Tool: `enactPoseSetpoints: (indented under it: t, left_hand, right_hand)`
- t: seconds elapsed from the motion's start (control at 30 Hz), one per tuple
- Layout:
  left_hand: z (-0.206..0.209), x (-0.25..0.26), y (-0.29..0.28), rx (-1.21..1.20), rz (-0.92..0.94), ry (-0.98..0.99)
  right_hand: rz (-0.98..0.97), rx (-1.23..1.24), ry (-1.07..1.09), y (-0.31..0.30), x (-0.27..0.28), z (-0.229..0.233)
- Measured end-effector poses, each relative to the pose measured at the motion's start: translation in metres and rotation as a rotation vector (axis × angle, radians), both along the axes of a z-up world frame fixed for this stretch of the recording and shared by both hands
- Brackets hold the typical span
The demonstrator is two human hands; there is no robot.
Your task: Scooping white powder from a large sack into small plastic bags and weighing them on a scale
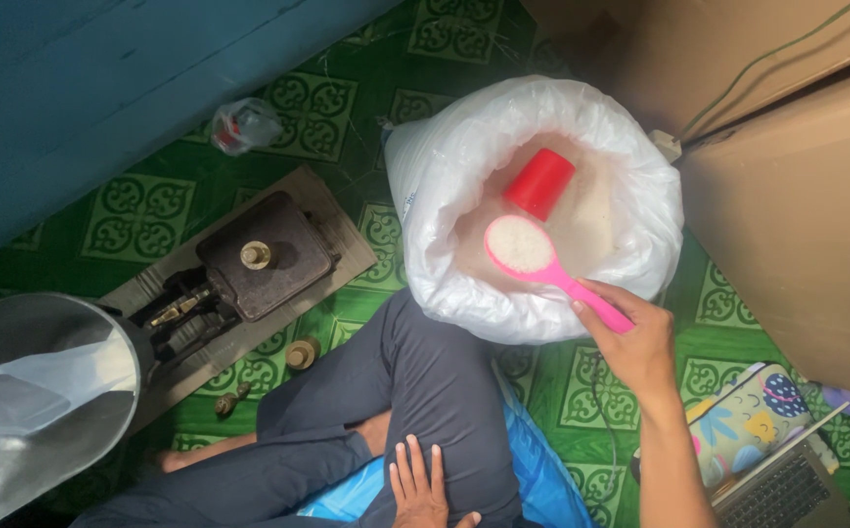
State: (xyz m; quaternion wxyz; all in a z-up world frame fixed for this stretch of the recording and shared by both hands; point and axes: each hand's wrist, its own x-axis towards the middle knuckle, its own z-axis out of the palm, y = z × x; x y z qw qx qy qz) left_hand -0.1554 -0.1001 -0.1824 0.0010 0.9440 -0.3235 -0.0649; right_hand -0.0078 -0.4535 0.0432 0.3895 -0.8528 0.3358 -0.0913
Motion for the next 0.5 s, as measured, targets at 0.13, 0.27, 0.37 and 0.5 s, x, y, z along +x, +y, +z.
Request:
enactPoseSetpoints:
  t: [0.13, 0.27, 0.37, 0.5]
  left_hand:
    - [-0.0027, 0.0008, 0.0023, 0.021, -0.033, 0.006]
    - [0.0011, 0.0018, 0.0007, -0.027, 0.005, 0.023]
    - [0.0035, 0.0055, 0.0004, -0.03, -0.04, 0.014]
    - [0.0054, 0.0064, -0.0016, 0.011, -0.043, -0.04]
  right_hand:
    - [-0.02, -0.059, -0.085, 0.0043, -0.0026, 0.0004]
    - [-0.005, -0.112, -0.115, 0.0042, -0.0054, -0.001]
    - [-0.054, -0.021, -0.108, 0.0029, -0.0068, -0.003]
    - [-0.124, 0.073, -0.077, -0.0008, -0.0079, -0.0066]
